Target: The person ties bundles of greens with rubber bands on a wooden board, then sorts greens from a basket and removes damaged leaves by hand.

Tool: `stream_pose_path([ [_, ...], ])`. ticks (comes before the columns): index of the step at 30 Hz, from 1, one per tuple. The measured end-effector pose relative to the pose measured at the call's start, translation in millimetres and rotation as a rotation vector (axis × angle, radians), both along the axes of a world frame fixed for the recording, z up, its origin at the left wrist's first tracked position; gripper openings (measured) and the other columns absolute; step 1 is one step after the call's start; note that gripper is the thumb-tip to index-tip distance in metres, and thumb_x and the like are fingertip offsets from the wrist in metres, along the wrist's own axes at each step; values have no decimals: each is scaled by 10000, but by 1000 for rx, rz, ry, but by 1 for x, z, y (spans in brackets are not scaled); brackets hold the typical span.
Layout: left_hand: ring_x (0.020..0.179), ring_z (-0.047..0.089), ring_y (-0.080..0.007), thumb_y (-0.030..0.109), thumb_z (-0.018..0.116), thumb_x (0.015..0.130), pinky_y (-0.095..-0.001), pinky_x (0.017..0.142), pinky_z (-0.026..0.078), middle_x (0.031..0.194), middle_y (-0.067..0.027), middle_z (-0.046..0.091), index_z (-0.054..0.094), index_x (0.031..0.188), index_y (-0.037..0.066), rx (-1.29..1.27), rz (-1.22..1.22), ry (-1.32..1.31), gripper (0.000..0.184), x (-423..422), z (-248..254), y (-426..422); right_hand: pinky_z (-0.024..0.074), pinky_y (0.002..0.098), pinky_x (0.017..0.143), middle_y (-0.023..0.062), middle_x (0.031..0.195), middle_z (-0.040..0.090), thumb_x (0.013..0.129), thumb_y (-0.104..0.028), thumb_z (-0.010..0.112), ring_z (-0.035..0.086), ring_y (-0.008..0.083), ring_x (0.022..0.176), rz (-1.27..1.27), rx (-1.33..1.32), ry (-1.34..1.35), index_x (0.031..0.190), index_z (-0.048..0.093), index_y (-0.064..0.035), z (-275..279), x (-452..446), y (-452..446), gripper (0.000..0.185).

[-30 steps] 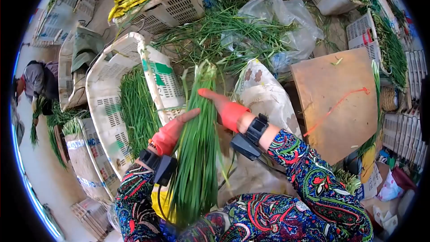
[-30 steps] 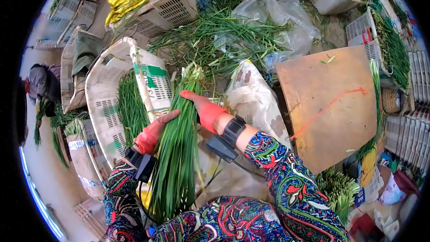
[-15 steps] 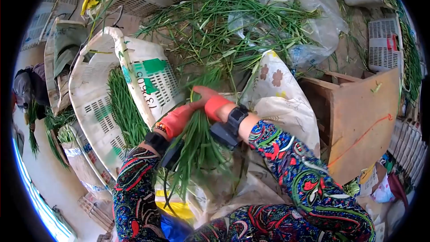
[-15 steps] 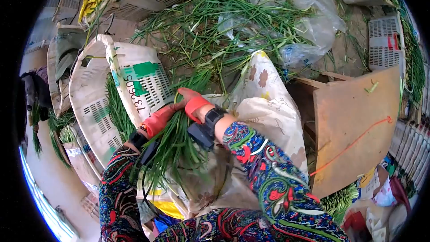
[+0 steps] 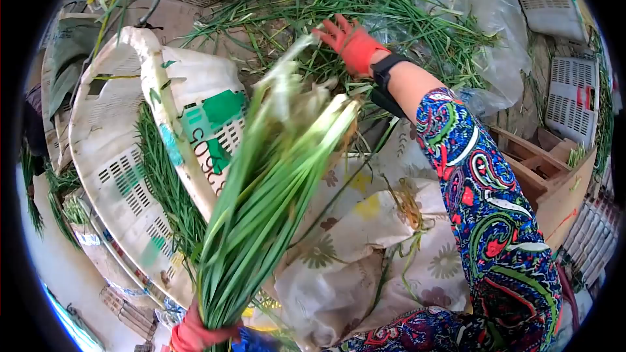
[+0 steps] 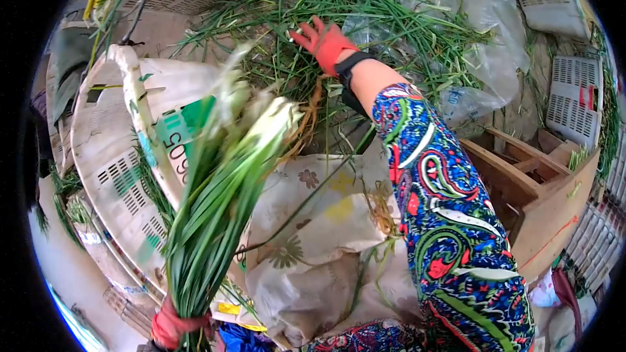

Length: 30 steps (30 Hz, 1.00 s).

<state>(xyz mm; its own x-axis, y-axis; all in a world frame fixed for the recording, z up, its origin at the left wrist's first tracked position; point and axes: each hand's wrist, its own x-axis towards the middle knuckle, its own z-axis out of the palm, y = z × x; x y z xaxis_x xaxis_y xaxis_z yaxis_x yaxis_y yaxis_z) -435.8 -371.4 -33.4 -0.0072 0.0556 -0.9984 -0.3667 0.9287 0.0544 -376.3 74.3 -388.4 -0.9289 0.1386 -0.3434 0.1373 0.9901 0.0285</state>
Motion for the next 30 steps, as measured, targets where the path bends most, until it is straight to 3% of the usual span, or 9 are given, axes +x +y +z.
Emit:
stream_pose_path([
  [3, 505, 563, -248, -145, 572, 617, -332, 423, 472, 753, -131, 568, 423, 1097, 25, -182, -110, -108, 531, -8, -6, -42, 258, 505, 974, 88, 1435, 118, 560, -354, 729, 158, 345, 1294, 200, 171, -142, 1385, -2, -216, -30, -29, -14, 1111],
  [8, 515, 559, -233, -125, 558, 638, -326, 438, 469, 750, -123, 572, 448, 1063, 26, -239, 81, 114, 464, 5, -1, -7, 209, 610, 952, 120, 1427, 105, 482, -528, 746, 98, 409, 1286, -201, -307, -254, 1380, 93, -230, -41, -36, -40, 1150],
  [11, 521, 557, -224, -112, 549, 650, -323, 447, 467, 747, -118, 575, 463, 1043, 26, -241, 107, 122, 425, 7, -5, -8, 189, 640, 944, 125, 1431, 81, 477, -558, 727, 90, 424, 1284, -81, -370, -221, 1371, 171, -223, -39, -12, -61, 1106],
  [16, 531, 554, -209, -92, 535, 671, -317, 461, 464, 744, -110, 579, 488, 1010, 26, -208, 123, 136, 362, 7, -7, -5, 334, 594, 870, 88, 1424, 125, 433, -484, 765, 195, 378, 1259, 245, -217, -130, 1377, 129, -201, -39, 82, -104, 1173],
  [19, 537, 551, -200, -80, 527, 684, -313, 470, 462, 742, -105, 582, 503, 989, 27, -203, 125, 147, 325, 9, -6, -1, 480, 432, 668, 111, 1159, 452, 687, -255, 606, 457, 328, 1054, 301, -486, -96, 1115, 486, -117, -75, 111, -103, 466],
  [21, 541, 550, -193, -72, 521, 692, -311, 476, 461, 740, -101, 583, 513, 976, 27, -180, 115, 160, 301, 11, -7, 4, 481, 404, 576, 114, 926, 542, 772, -183, 480, 567, 308, 836, 274, -573, -75, 906, 539, -85, -85, 129, -109, 175],
  [23, 545, 548, -187, -63, 516, 700, -308, 482, 459, 739, -98, 585, 523, 963, 27, -153, 106, 172, 278, 10, -7, 10, 479, 397, 561, 121, 862, 526, 760, -112, 470, 590, 291, 729, 75, -607, -122, 860, 532, -86, -87, 134, -119, 120],
  [29, 557, 544, -169, -39, 499, 725, -301, 500, 455, 734, -88, 590, 553, 922, 28, -44, 104, 230, 215, 23, 11, 22, 489, 362, 626, 113, 886, 533, 756, -107, 486, 577, 280, 817, 185, -584, 432, 960, 504, -73, 20, 91, -76, 207],
  [30, 559, 543, -166, -35, 496, 729, -300, 503, 455, 733, -86, 591, 558, 915, 28, -21, 103, 237, 206, 26, 15, 23, 488, 364, 627, 115, 905, 526, 743, -116, 509, 573, 284, 826, 183, -553, 294, 978, 503, -75, 63, 83, -57, 238],
])
